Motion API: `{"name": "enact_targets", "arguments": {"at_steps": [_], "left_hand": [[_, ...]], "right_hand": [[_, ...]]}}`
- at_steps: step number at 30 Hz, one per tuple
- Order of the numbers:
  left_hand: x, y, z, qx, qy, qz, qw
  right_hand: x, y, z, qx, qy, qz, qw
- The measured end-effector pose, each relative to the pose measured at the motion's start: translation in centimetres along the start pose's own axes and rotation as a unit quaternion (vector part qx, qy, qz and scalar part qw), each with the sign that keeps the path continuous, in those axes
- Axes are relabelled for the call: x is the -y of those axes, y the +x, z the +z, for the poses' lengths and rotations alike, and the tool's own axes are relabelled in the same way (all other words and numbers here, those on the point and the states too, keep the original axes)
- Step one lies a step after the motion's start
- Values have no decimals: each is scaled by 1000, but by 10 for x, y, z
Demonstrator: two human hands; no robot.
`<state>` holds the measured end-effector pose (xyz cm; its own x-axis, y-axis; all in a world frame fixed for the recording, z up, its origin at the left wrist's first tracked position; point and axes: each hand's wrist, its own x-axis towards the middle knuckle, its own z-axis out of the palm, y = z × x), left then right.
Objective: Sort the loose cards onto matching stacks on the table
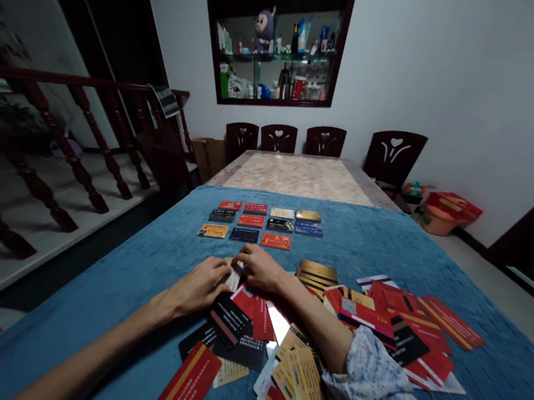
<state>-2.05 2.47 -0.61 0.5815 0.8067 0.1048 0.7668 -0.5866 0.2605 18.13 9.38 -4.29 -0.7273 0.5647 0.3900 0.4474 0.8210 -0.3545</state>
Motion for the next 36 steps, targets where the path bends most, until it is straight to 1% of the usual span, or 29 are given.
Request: {"name": "enact_targets", "arguments": {"at_steps": [4,9,12,16,24,31,36], "left_hand": [[4,-1,-4,13,24,-3,1000],[10,-3,-7,20,67,-29,997],[9,-4,-6,15,81,-29,996],[6,-4,-6,-3,66,-26,998],[5,-3,-7,-29,58,-53,996],[4,-5,-7,-36,82,-25,996],[9,-5,-9,-48,67,-14,997]], "right_hand": [[-1,0,-2,-7,11,-7,1000],[0,0,-4,-13,16,-6,1000],[1,-1,-5,-12,18,-3,1000],[0,-1,-4,-16,21,2,1000],[2,-1,-5,-26,26,2,999],[10,-1,-9,-18,45,-14,999],[11,-1,-12,-14,41,-21,999]]}}
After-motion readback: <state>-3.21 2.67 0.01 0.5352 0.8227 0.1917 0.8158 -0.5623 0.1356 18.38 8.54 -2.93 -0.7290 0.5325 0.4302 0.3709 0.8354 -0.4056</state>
